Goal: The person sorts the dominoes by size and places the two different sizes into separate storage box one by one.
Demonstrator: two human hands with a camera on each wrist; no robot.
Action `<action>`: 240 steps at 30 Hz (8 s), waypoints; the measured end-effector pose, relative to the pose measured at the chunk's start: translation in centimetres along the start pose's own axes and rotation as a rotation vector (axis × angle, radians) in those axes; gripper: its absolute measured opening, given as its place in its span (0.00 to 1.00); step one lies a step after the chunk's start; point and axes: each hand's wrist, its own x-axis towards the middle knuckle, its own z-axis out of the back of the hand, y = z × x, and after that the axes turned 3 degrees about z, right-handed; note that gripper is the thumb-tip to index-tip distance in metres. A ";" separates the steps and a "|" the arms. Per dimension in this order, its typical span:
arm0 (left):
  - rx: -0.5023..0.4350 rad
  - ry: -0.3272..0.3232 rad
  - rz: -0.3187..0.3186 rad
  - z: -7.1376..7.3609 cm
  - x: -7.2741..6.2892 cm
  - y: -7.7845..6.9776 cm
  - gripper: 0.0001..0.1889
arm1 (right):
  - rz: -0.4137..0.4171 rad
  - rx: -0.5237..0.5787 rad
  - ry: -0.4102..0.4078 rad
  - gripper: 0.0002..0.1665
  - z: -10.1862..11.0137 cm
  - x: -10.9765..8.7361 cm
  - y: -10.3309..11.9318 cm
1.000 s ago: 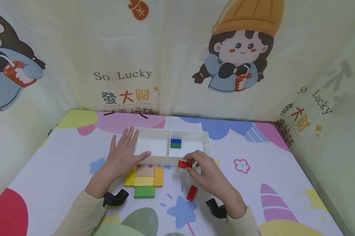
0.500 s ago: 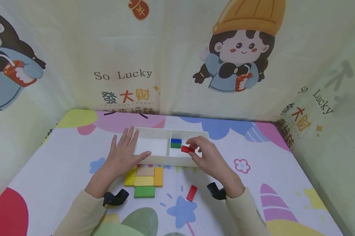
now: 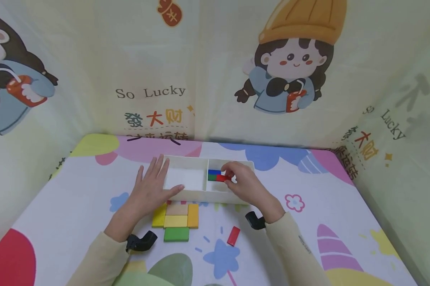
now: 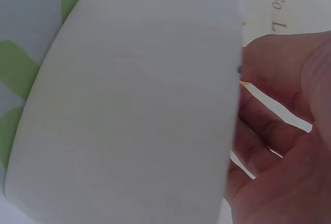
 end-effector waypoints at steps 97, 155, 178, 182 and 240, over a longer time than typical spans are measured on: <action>-0.035 0.007 0.009 -0.1 0.2 -0.2 0.54 | 0.048 0.156 -0.033 0.17 1.2 -8.8 1.3; -0.020 0.008 0.008 -0.4 -0.2 -0.4 0.54 | -0.076 0.165 0.308 0.14 -1.8 -10.2 0.2; -0.018 0.004 0.018 -0.2 -0.4 -0.5 0.54 | -0.026 0.158 0.200 0.15 -2.0 -9.8 0.6; -0.017 0.002 0.019 -0.1 -0.4 -0.5 0.54 | -0.004 0.151 0.153 0.16 -1.9 -9.7 0.7; -0.018 0.000 0.030 -0.4 -0.6 -0.6 0.55 | 0.008 0.081 0.162 0.08 -0.9 1.1 -0.8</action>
